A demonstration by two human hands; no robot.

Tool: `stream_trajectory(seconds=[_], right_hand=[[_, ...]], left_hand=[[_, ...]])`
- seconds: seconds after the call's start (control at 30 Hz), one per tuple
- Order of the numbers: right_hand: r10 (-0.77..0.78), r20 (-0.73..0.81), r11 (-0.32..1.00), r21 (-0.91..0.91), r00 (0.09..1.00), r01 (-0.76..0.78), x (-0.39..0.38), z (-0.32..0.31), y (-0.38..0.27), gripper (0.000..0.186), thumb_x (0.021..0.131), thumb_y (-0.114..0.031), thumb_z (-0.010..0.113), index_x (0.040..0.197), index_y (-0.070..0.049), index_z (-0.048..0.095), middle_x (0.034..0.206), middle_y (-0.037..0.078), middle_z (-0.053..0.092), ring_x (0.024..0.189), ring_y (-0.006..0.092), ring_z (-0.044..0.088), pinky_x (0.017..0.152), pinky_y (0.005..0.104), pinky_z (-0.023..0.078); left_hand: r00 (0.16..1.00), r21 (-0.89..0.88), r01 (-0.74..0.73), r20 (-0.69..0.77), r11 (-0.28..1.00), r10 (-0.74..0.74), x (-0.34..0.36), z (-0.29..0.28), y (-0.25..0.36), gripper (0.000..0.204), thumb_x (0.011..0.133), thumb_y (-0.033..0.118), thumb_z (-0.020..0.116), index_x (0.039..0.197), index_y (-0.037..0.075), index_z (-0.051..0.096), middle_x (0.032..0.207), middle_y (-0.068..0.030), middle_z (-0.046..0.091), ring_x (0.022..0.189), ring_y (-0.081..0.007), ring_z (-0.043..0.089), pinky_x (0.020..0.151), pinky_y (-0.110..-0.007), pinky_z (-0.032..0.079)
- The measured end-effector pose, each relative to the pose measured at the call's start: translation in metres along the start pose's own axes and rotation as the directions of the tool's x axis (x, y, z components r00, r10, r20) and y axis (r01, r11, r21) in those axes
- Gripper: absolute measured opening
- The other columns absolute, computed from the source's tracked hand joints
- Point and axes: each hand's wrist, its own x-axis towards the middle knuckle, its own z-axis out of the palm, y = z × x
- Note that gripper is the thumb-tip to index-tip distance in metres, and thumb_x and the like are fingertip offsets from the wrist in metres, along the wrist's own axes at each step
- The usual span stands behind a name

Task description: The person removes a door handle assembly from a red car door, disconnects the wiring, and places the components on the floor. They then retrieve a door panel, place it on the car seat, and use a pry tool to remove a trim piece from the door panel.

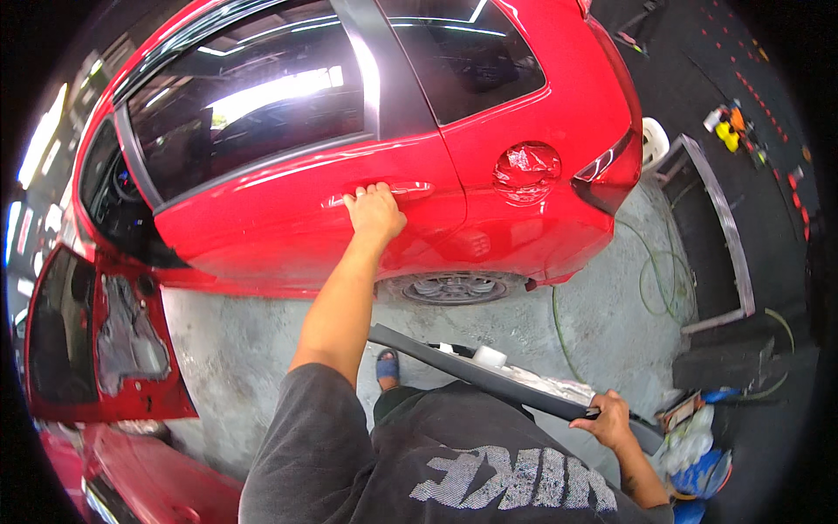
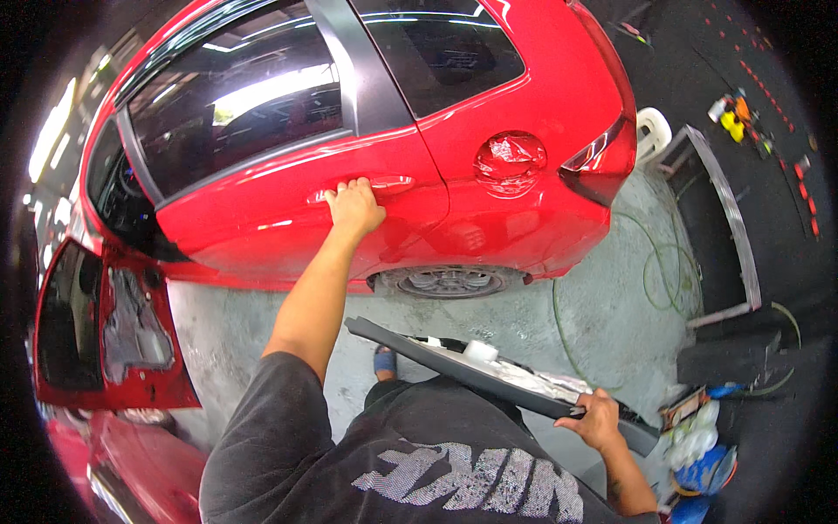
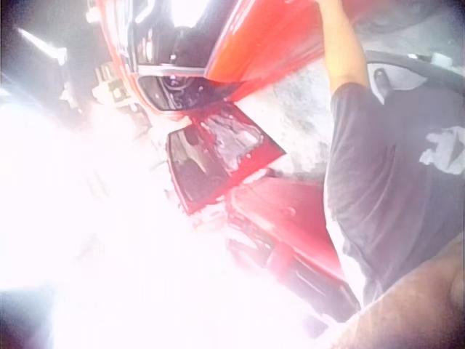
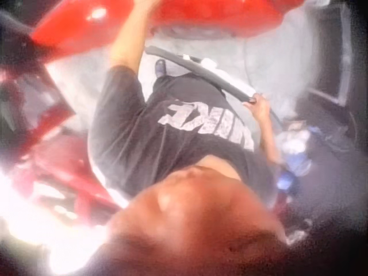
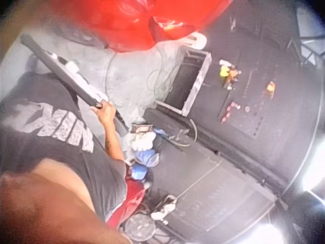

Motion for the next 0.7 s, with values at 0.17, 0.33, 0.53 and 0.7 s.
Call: stream_trajectory(seconds=[0.17, 0.33, 0.53, 0.7], right_hand=[[0.033, 0.087, 0.999, 0.01, 0.996, -0.034, 0.003, -0.002, 0.093, 0.067, 0.051, -0.06, 0.1, 0.081, -0.006, 0.075, 0.079, 0.013, 0.069, 0.081, 0.0336, 0.066, 0.074, 0.0452, 0.053], [0.041, 0.154, 0.999, -0.023, 0.987, -0.038, -0.015, 0.012, 0.187, 0.072, 0.05, -0.063, 0.098, 0.082, -0.004, 0.073, 0.086, 0.016, 0.071, 0.086, 0.0357, 0.067, 0.079, 0.0461, 0.054], [0.04, 0.196, 0.998, 0.048, 0.98, -0.05, -0.014, 0.018, 0.249, 0.068, 0.049, -0.054, 0.103, 0.076, -0.002, 0.07, 0.084, 0.018, 0.069, 0.081, 0.0379, 0.069, 0.074, 0.0463, 0.054], [0.08, 0.314, 0.991, 0.079, 0.946, -0.11, 0.005, -0.001, 0.237, 0.065, 0.057, -0.052, 0.102, 0.078, -0.001, 0.068, 0.078, 0.018, 0.069, 0.072, 0.0363, 0.067, 0.068, 0.0456, 0.052]], left_hand=[[0.995, 0.078, 0.079, 0.057, 0.994, -0.083, -0.008, -0.006, 0.006, 0.048, 0.089, 0.023, 0.07, 0.135, 0.01, 0.064, 0.14, -0.013, 0.068, 0.138, -0.0329, 0.06, 0.119, -0.066, 0.034], [0.998, 0.12, -0.061, -0.012, 0.991, 0.063, -0.09, -0.009, -0.002, 0.041, 0.084, 0.016, 0.067, 0.125, 0.011, 0.065, 0.128, -0.01, 0.072, 0.125, -0.0324, 0.063, 0.107, -0.058, 0.04], [0.964, 0.084, -0.052, -0.256, 0.995, 0.072, -0.258, -0.004, -0.038, 0.032, 0.081, 0.012, 0.07, 0.113, 0.011, 0.07, 0.117, -0.0084, 0.073, 0.125, -0.0289, 0.063, 0.11, -0.056, 0.036], [0.955, 0.174, 0.064, -0.297, 0.983, -0.01, -0.4, -0.037, -0.081, 0.033, 0.077, 0.013, 0.074, 0.109, 0.008, 0.071, 0.117, -0.0117, 0.072, 0.132, -0.0366, 0.059, 0.108, -0.057, 0.038]])
